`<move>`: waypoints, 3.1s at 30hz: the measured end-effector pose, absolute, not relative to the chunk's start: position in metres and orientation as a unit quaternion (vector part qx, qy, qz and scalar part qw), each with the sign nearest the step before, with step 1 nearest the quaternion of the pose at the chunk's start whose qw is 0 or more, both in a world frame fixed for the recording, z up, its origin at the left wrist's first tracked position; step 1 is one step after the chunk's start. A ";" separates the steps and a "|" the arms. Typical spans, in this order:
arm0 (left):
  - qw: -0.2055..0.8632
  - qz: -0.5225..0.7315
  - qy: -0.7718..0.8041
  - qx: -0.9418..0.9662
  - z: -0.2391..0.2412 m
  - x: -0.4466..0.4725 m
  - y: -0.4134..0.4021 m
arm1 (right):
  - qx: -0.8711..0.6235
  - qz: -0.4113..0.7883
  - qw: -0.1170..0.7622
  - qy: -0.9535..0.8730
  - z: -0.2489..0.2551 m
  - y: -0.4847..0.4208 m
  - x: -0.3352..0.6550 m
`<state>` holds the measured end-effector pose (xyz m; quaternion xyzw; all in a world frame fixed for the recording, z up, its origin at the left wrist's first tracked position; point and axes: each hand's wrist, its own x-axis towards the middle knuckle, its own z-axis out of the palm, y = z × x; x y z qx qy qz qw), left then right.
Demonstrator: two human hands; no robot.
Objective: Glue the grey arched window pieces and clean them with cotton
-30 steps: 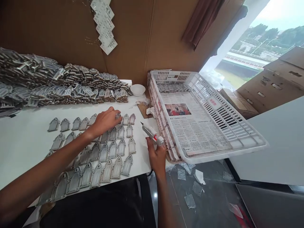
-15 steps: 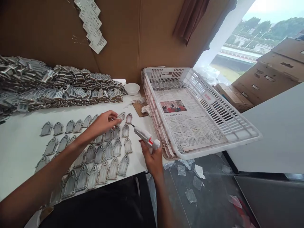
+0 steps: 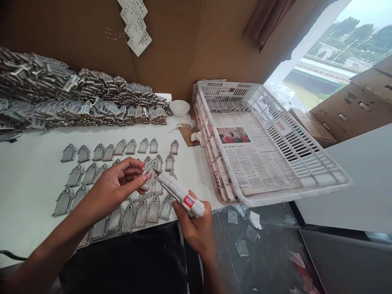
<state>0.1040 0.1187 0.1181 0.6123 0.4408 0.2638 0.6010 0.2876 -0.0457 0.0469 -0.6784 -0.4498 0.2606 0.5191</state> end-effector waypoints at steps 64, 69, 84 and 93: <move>0.655 0.333 0.521 0.434 0.078 -0.011 0.118 | -0.615 0.370 0.264 -0.644 0.096 0.006 0.232; 0.615 0.327 0.528 0.486 0.074 -0.007 0.115 | -0.622 0.305 0.212 -0.690 0.105 0.000 0.233; 0.485 0.230 0.480 0.694 0.071 0.071 0.196 | -0.793 0.110 0.401 -0.445 0.052 -0.009 0.305; 0.296 0.095 0.468 0.828 0.050 0.179 0.258 | -0.739 0.254 0.556 -0.284 0.009 0.008 0.334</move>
